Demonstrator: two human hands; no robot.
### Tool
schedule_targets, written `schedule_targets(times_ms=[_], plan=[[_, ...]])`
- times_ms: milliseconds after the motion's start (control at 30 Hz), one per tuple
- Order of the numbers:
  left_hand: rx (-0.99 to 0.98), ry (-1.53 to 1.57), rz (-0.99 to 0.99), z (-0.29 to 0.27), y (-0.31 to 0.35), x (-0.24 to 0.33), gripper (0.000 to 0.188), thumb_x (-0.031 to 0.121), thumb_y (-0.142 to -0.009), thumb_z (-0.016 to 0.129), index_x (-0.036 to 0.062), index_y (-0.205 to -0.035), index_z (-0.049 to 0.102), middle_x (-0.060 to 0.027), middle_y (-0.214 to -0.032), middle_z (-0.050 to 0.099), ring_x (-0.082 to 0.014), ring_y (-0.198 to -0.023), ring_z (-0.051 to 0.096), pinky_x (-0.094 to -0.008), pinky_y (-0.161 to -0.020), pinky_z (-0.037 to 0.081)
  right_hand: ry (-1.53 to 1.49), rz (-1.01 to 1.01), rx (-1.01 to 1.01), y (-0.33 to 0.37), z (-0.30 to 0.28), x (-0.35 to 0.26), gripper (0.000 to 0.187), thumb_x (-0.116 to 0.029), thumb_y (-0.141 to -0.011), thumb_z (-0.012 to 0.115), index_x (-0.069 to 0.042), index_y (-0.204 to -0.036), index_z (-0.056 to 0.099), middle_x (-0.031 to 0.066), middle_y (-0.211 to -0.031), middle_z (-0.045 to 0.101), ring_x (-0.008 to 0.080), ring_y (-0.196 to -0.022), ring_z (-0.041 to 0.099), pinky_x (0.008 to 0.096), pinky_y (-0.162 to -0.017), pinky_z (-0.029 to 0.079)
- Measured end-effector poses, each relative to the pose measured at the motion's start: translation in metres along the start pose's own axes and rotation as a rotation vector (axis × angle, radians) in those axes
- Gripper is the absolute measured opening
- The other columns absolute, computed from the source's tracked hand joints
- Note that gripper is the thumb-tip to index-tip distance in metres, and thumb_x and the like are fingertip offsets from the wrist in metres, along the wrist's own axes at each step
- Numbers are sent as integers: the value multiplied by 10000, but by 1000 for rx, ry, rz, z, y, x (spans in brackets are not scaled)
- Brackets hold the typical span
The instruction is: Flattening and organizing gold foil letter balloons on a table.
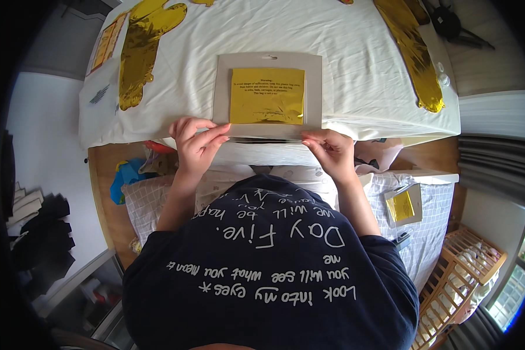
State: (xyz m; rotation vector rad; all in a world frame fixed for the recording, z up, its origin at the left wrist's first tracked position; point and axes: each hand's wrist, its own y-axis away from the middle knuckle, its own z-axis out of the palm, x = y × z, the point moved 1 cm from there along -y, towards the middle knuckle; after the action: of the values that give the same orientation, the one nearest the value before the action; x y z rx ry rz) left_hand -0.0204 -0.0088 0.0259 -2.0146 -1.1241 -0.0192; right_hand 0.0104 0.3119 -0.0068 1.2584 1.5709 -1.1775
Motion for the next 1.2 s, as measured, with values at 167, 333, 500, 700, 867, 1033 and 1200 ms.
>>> schedule_targets(times_ms=[167,333,500,700,867,1033,1200], plan=[[71,96,-46,2,3,-1,241,312,-640,881,246,-860,808,103,-858,647,-142,-849,549,-335,-856,323,-66,-41,97,5,0,4,114,94,-840,747,63,-937,697,143,-916,750,172,-852,722,272,-793,577],[145,50,-99,6,7,3,217,249,-640,906,166,-805,791,53,-855,621,-138,-794,558,-311,-761,379,-206,-23,199,8,8,0,120,112,-834,743,56,-912,672,142,-901,747,167,-817,723,267,-780,578],[122,378,-304,9,18,10,166,93,-703,892,63,-814,773,-19,-854,588,-103,-657,547,-260,-557,437,-133,-11,248,13,3,11,127,114,-842,738,47,-900,647,138,-878,743,151,-794,719,257,-760,578],[29,697,-533,5,17,14,88,-11,-819,794,-37,-887,744,-62,-927,656,-124,-761,642,-246,-691,544,-96,41,265,19,2,15,136,106,-839,750,43,-884,638,120,-844,735,139,-796,716,242,-756,571],[-60,914,-707,6,27,10,113,-12,-894,733,-83,-979,712,-127,-1014,718,-155,-881,691,-268,-807,559,-217,78,288,16,5,-5,149,42,-824,804,11,-835,659,59,-805,731,58,-758,666,186,-678,521],[-81,927,-709,14,31,7,74,-20,-924,698,-61,-883,653,-140,-941,748,-127,-861,703,-249,-810,553,-323,252,284,11,4,-18,127,26,-859,779,25,-880,654,103,-866,744,87,-796,690,214,-726,556],[-56,940,-722,19,35,4,128,-13,-928,699,-40,-840,610,-124,-911,743,-114,-867,696,-244,-799,546,-377,413,263,9,2,-22,101,-10,-900,750,34,-913,659,106,-901,744,95,-829,690,213,-778,550]])
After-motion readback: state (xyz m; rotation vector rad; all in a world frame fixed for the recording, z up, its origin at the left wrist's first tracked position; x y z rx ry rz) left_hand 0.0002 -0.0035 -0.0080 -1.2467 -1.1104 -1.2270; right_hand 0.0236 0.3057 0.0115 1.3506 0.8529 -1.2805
